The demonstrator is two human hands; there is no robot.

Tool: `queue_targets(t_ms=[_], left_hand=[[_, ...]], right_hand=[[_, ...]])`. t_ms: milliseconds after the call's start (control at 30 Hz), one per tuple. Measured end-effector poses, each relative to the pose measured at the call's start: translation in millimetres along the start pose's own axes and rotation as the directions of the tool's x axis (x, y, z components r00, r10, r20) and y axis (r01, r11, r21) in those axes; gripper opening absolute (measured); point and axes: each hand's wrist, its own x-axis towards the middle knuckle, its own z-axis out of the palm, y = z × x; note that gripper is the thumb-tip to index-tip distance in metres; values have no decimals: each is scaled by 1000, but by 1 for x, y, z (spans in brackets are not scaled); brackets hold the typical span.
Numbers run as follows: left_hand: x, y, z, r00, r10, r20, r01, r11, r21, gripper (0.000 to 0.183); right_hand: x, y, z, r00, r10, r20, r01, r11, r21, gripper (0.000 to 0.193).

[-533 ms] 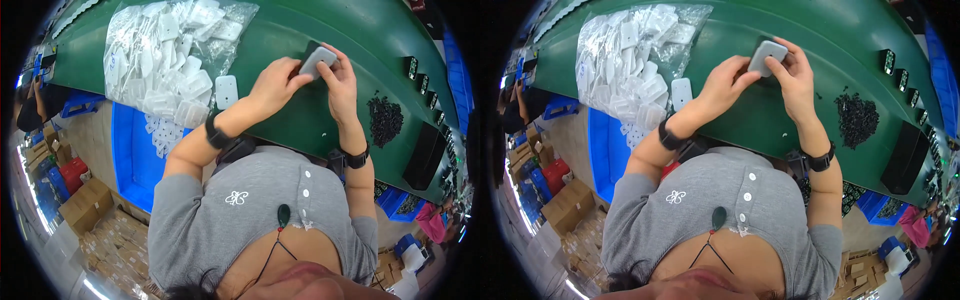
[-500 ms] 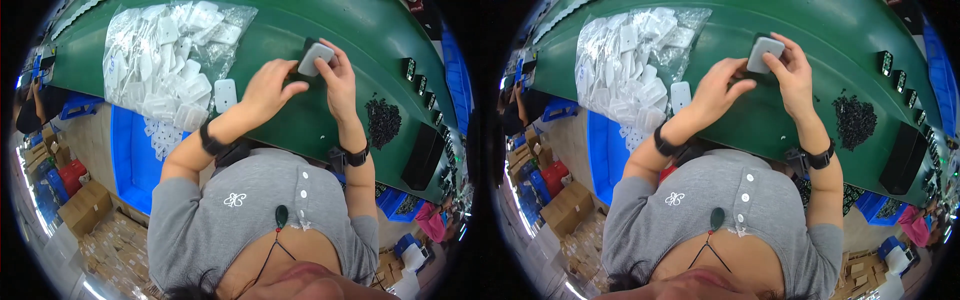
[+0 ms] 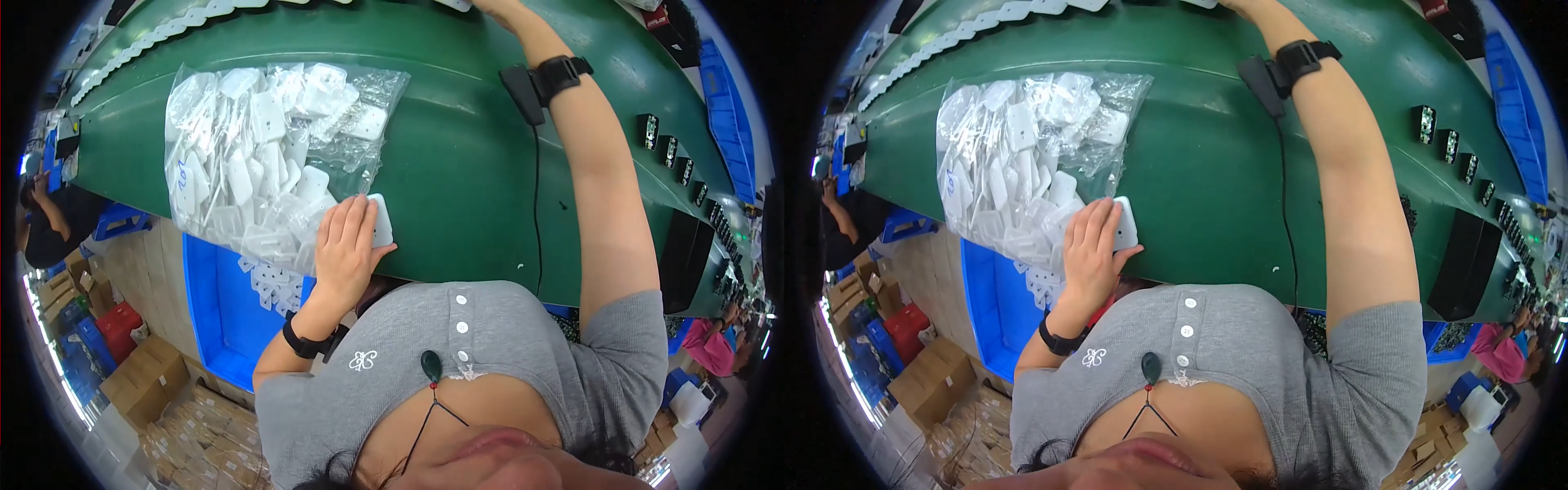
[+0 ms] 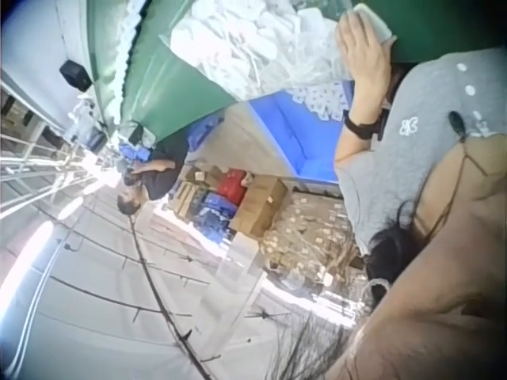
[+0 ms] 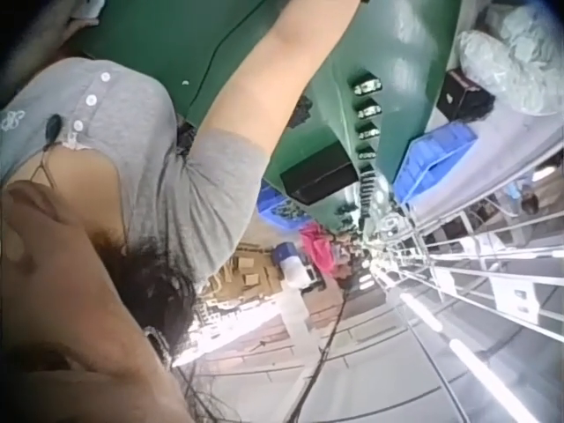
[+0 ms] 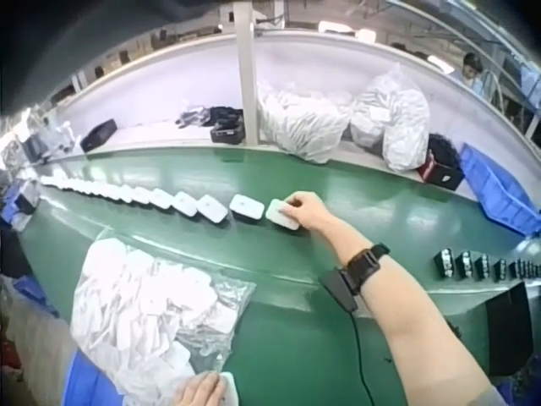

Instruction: The person picks up a white plastic base, inserts a small black component into it, and then presses the assembly onto a black electronic housing. They place the completed unit onto the green conveyor belt and reach for another white plastic piece to repeat the process.

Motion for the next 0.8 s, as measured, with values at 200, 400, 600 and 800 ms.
queue_targets(t_ms=[200,400,600,800], left_hand=[[5,-8,-2,998,33,-54,-36,998,-53,53],[15,-10,-5,996,42,-74,-44,999,-24,48],[26,4,-18,980,-144,-138,73,902,-425,35],[56,41,4,971,-189,144,206,369,-906,12]], right_hand=[[12,10,-1,998,59,32,-62,993,100,32],[-58,-46,-58,955,-238,-177,205,961,-184,31],[-252,-75,-115,997,-68,28,73,910,-408,18],[-380,-40,-97,988,91,-127,-136,900,-414,22]])
